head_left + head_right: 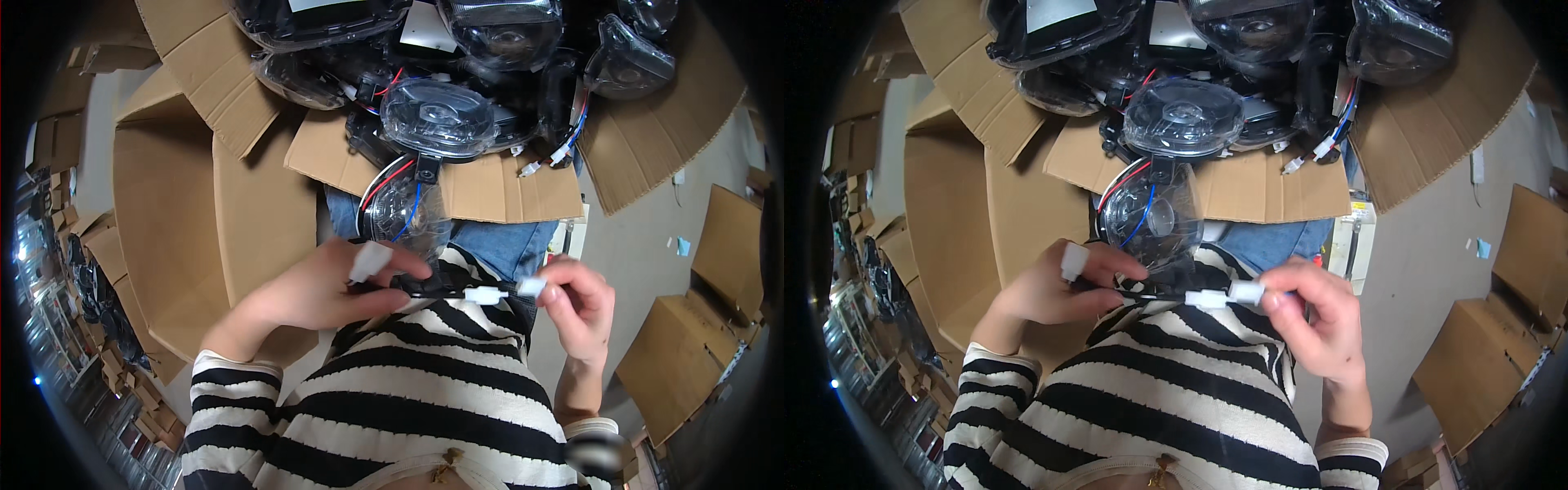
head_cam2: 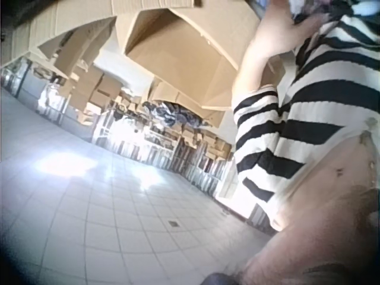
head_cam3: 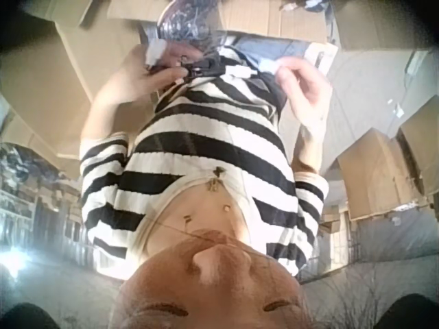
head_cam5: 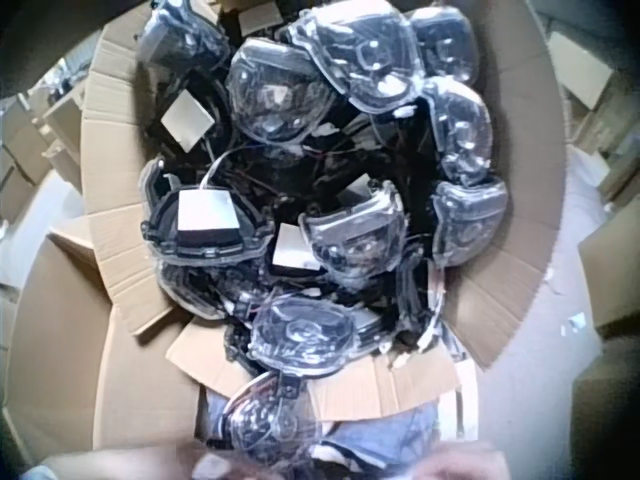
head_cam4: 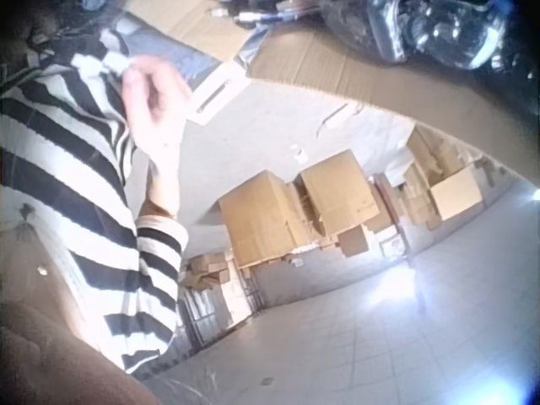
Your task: The person sits on the floor in a warehouse and connects a power supply to a series of packaged car headlights. They plug the power supply into a wall outlet and then repeatedly connect the power supply's alligator clips to the wiring harnesses of the headlights to test if they light up.
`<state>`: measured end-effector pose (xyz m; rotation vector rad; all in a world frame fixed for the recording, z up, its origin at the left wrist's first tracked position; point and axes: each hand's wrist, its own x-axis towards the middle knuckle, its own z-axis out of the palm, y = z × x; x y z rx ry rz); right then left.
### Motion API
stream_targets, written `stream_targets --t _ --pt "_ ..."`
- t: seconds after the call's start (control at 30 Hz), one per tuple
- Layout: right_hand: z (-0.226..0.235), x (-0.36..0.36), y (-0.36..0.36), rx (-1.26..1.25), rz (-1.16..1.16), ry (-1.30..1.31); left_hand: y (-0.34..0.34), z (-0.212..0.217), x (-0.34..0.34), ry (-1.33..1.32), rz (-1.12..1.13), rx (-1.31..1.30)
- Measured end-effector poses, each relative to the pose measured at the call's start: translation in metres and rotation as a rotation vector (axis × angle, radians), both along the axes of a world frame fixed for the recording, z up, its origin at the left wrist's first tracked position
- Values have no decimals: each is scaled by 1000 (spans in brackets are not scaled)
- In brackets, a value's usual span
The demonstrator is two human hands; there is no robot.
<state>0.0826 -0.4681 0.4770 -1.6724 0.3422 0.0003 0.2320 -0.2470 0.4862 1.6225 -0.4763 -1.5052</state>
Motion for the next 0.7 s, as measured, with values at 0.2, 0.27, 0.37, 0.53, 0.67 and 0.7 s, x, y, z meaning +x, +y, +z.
stream_targets --t 0.2,0.27,0.37,0.53,0.67,0.7 --pt "14 -11 8 46 75 -54 13 11 -2 -88 108 -187" --pt "16 -9 13 105 97 -56 8 16 2 -170 35 -306" --pt "18 -12 19 244 59 -81 3 20 -1 -250 24 -317" --pt "19 -9 24 265 126 -139 6 15 -11 -327 126 -286" --pt "16 -9 30 291 73 -73 12 9 -14 -354 104 -313" --pt "16 -9 32 289 63 -40 12 9 -15 -361 110 -313"
